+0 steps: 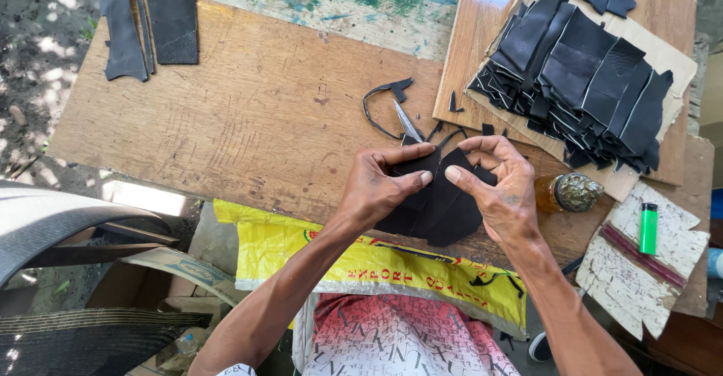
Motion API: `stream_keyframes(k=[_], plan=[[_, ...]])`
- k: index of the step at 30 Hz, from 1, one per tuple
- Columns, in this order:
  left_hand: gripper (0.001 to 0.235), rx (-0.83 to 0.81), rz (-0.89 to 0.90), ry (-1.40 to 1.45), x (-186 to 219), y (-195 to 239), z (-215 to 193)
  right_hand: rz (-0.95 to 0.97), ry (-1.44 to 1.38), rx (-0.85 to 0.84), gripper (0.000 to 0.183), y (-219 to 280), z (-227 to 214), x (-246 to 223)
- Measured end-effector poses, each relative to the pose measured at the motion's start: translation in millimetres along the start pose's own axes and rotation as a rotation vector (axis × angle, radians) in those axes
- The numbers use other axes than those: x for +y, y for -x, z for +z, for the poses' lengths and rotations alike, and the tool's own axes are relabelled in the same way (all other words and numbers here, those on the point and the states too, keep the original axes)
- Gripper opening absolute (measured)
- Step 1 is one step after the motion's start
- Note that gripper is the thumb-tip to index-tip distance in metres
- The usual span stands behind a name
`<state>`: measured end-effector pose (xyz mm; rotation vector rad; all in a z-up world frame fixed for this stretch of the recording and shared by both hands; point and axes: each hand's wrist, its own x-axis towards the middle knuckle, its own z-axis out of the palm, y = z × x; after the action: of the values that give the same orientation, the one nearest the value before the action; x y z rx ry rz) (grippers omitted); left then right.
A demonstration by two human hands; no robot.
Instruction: The person assembles small black rubber pieces on a wooden workbench. They pick up individual pieces, align them, and stack them into a growing pile. The person handles the rubber parts by hand, occasionally using a pair of scissors that rests on the table.
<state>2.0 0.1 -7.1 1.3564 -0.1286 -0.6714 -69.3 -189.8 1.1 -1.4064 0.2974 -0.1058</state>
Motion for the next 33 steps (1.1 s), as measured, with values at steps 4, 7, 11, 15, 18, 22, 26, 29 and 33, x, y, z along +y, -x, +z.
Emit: stream_keyframes(k=[4, 7, 11, 15, 18, 22, 26, 29, 33], plan=[[0.043, 0.042, 0.051, -0.091, 0.2, -0.1, 4.0, -0.013, 0.016, 0.012, 0.039, 0.1, 1.7, 2.7], [0.042, 0.062, 0.036, -0.134, 0.0, 1.4, 4.3, -0.003, -0.005, 0.006, 0.040, -0.4, 1.6, 3.2], [0.043, 0.045, 0.039, -0.083, -0.7, -4.0, 1.1, 0.045, -0.054, -0.056, 0.038, -2.6, -1.4, -3.1], [0.045, 0.062, 0.103, -0.031, 5.9, -13.0, 3.8, 0.003, -0.029, -0.059, 0.037, -16.1, -1.5, -8.2], [0.045, 0.062, 0.128, 0.002, 21.6, -19.6, 5.2, -0.016, -0.086, -0.041, 0.039, -26.6, 0.9, -17.7], [0.044, 0.058, 0.190, -0.026, 39.3, -26.2, 7.1, -0.032, -0.090, -0.050, 0.036, -37.3, 1.8, -34.9], [0.043, 0.033, 0.180, -0.015, 40.7, -28.6, 6.1, -0.021, -0.028, -0.044, 0.035, -39.5, 2.4, -42.2], [0.038, 0.002, 0.128, 0.098, 31.7, -26.4, 3.8, 0.002, -0.028, -0.053, 0.034, -36.2, 1.9, -39.0], [0.033, -0.003, 0.089, 0.234, 15.8, -24.2, -2.1, 0.012, -0.025, -0.062, 0.034, -33.5, 0.6, -28.5]])
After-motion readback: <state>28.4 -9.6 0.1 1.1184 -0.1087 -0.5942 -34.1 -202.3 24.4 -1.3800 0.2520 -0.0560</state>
